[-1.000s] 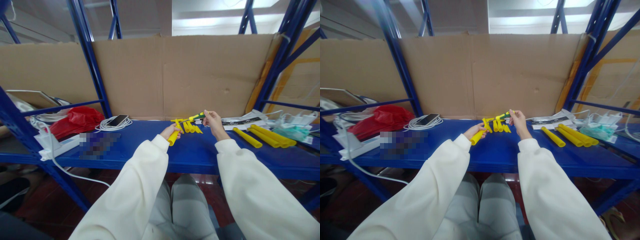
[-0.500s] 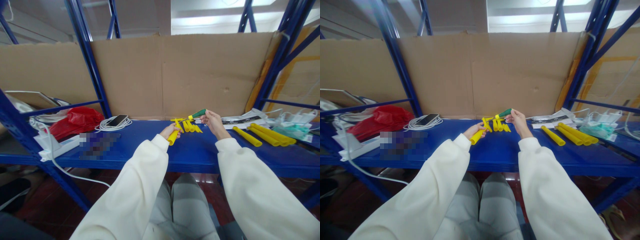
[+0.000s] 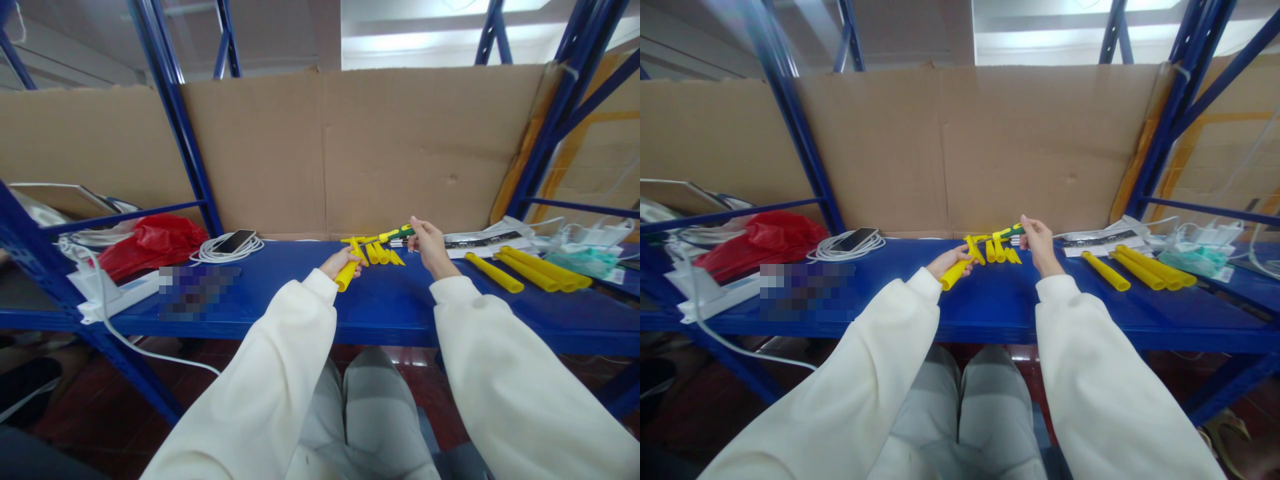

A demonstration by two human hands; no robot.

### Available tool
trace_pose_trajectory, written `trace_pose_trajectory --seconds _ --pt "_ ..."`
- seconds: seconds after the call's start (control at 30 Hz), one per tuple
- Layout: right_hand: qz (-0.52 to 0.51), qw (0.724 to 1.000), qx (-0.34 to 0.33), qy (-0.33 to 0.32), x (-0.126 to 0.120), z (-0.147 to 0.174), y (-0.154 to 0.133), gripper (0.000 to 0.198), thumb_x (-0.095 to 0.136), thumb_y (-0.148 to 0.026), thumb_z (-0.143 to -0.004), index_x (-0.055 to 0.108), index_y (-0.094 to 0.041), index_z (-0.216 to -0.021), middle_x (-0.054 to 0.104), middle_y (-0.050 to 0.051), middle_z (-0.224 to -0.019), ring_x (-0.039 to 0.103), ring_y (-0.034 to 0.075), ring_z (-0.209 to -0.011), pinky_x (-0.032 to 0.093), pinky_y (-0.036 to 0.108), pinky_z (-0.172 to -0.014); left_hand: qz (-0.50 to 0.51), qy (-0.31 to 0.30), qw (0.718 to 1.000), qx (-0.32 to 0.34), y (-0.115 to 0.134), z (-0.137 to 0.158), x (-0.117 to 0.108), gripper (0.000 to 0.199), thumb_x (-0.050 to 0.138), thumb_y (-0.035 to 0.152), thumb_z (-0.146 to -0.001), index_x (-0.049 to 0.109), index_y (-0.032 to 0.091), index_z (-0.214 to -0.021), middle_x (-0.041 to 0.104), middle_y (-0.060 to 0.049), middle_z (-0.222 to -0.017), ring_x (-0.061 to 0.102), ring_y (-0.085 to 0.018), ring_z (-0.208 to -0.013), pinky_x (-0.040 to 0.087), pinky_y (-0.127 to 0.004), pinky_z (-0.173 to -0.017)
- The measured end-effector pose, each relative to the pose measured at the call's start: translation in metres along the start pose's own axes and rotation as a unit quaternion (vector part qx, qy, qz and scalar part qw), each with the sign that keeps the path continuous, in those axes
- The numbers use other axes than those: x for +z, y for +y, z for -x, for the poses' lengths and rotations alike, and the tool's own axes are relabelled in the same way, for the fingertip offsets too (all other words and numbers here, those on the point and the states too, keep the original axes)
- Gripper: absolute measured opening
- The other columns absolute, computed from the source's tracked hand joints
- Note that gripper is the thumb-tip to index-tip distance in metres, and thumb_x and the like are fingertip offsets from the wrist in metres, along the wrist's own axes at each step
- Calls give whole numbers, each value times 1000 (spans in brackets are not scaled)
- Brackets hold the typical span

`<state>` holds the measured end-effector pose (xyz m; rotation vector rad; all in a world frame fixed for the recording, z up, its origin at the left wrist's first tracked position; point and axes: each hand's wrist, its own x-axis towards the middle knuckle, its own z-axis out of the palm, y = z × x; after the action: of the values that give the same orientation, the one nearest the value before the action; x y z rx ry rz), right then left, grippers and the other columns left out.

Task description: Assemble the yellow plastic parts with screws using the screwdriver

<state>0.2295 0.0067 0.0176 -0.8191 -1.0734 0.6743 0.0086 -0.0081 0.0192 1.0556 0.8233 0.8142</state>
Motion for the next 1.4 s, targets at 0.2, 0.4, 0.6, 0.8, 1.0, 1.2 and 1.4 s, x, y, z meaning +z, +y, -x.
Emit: trace_pose_trajectory --seconds 0.2,0.4,0.6,0.8,1.0,1.2,1.4 --pt "-44 997 20 -60 -1 0 -3 37 78 -50 -74 59 -19 -77 60 -3 -52 54 8 -42 43 17 -42 -4 -7 1000 0 -2 -4 -4 62 39 -3 -84 34 21 -141 55 -1 -73 44 -8 -42 37 -18 -42" --pt "-44 998 13 -49 0 -1 -1 41 81 -49 -71 50 -22 -75 52 -9 -46 49 8 -38 39 17 -38 14 -24 1000 -4 -4 -9 -8 67 43 -3 -81 32 22 -143 57 0 -75 44 -8 -42 37 -17 -41" --pt "-29 1000 12 0 0 -1 0 49 83 -54 -65 45 -23 -73 50 -10 -44 46 8 -35 36 17 -35 11 -35 999 -11 -4 -11 -10 70 44 -2 -80 30 24 -144 60 -2 -79 46 -8 -43 39 -19 -43" --pt "8 1000 13 4 -1 0 -2 48 76 -62 -69 52 -21 -72 50 -7 -42 45 7 -33 32 17 -33 29 -53 998 -2 -7 -14 -12 67 50 -1 -80 36 24 -141 58 0 -75 45 -7 -43 37 -17 -42" --pt "-37 998 19 -57 1 2 -5 37 77 -51 -75 56 -21 -79 58 -4 -51 53 9 -41 41 18 -40 17 -18 1000 -2 -3 -8 -8 64 44 -2 -82 35 22 -141 57 -1 -75 45 -8 -43 38 -17 -42" --pt "-7 1000 0 -21 1 0 -1 47 80 -55 -69 46 -23 -72 49 -10 -44 47 7 -36 36 17 -35 8 -3 1000 -9 -2 -4 -4 68 40 -1 -84 26 24 -146 59 -2 -79 44 -9 -43 38 -19 -42" --pt "2 1000 -15 12 1 0 1 51 82 -60 -62 49 -23 -78 48 -11 -42 42 6 -32 32 16 -32 15 -7 1000 -12 -2 -4 -4 69 41 -2 -84 27 24 -146 59 -2 -79 45 -8 -42 38 -18 -42"
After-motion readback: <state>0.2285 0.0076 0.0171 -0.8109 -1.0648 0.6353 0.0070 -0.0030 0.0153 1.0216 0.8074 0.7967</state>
